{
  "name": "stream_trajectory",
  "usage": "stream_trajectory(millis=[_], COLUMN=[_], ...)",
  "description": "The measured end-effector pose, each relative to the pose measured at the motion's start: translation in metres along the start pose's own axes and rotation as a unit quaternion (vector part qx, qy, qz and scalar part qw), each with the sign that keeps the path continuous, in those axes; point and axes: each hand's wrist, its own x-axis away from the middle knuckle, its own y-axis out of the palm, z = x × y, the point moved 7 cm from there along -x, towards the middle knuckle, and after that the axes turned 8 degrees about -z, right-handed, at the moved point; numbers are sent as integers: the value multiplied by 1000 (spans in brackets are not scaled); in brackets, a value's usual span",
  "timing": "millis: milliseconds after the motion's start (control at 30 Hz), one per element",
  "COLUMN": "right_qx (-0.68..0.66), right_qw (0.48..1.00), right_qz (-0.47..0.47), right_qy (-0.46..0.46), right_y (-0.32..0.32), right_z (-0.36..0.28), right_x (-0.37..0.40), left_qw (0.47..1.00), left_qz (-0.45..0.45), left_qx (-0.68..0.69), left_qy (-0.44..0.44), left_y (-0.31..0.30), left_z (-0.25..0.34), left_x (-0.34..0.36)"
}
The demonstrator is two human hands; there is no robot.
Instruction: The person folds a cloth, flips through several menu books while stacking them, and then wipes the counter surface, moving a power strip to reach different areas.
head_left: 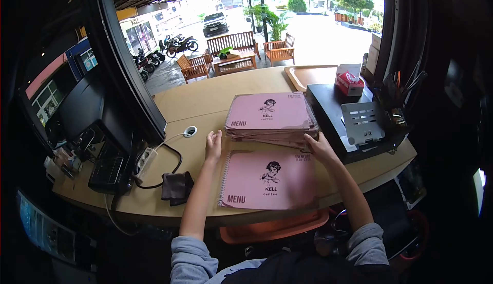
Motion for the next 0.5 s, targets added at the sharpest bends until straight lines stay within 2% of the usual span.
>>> stream_trajectory(millis=[33,67,133,200,233,267,400,467,500], right_qx=[-85,-85,-159,-167,-129,-93,-106,-24,2], right_qw=[995,996,987,986,991,995,991,998,1000], right_qz=[-27,-26,0,-20,-18,-15,-51,-9,2], right_qy=[35,29,-1,-15,-17,-19,-60,-63,-30], right_y=[8,11,14,15,15,18,43,50,54], right_z=[-18,-22,-15,-13,-15,-15,-14,10,12], right_x=[3,-6,-27,-46,-54,-63,-106,-139,-145], left_qw=[999,993,981,981,980,980,991,997,998], left_qz=[-29,-88,-174,-167,-161,-162,-101,-46,-20], left_qx=[6,-1,59,85,109,108,60,27,12], left_qy=[-26,-85,-64,-56,-47,-45,-65,-56,-50], left_y=[9,11,28,36,38,38,23,5,-2], left_z=[21,37,21,6,5,2,1,1,3], left_x=[4,12,-12,-26,-32,-37,-45,-53,-57])
